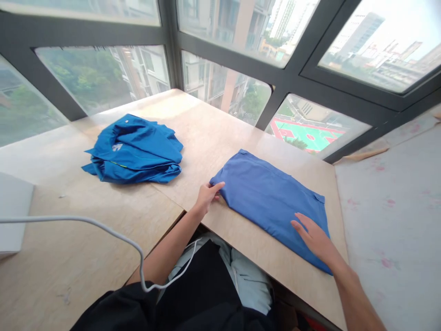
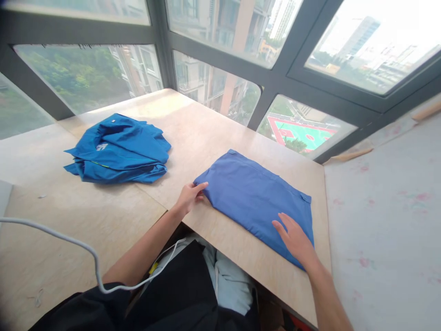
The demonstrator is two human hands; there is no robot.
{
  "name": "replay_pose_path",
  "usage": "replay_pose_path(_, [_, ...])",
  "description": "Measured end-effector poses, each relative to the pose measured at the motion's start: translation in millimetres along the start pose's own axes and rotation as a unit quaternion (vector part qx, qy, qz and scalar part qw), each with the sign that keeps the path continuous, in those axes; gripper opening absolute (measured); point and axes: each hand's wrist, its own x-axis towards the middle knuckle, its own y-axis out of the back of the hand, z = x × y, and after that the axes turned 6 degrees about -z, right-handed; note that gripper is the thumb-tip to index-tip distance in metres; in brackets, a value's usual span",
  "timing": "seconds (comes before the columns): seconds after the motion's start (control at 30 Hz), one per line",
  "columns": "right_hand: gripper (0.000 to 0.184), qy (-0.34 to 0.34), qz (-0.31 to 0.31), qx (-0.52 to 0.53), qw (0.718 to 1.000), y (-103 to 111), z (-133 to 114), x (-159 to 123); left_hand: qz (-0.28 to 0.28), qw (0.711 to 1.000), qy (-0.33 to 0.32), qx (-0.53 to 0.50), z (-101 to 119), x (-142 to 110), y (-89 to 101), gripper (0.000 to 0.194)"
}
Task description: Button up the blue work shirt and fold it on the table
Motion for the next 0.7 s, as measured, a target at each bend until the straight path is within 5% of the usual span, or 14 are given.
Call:
replay_pose_path(0.27, [0.066, 0.119, -0.04, 0.106, 0.986, 16.5, -150.0, 125.1, 0.106, 0.983, -0.137, 0.068, -16.3, 2.3, -27.4, 0.021])
replay_pose_path(0.4, [0.06, 0.076, -0.093, 0.057, 0.991, 20.2, -214.1, 178.7, 0.047, 0.963, -0.229, 0.132, -22.1, -19.5, -36.6, 0.036])
replay_pose_path(0.5, [0.072, 0.008, -0.143, -0.021, 0.989, 20.0, -252.8, 204.6, 0.005, 0.946, -0.26, 0.191, -25.4, -33.3, -39.1, 0.046])
replay_pose_path(0.7, [0.061, -0.012, -0.163, -0.052, 0.985, 8.5, -282.3, 241.1, -0.08, 0.895, -0.332, 0.288, -44.1, -45.5, -49.8, 0.059])
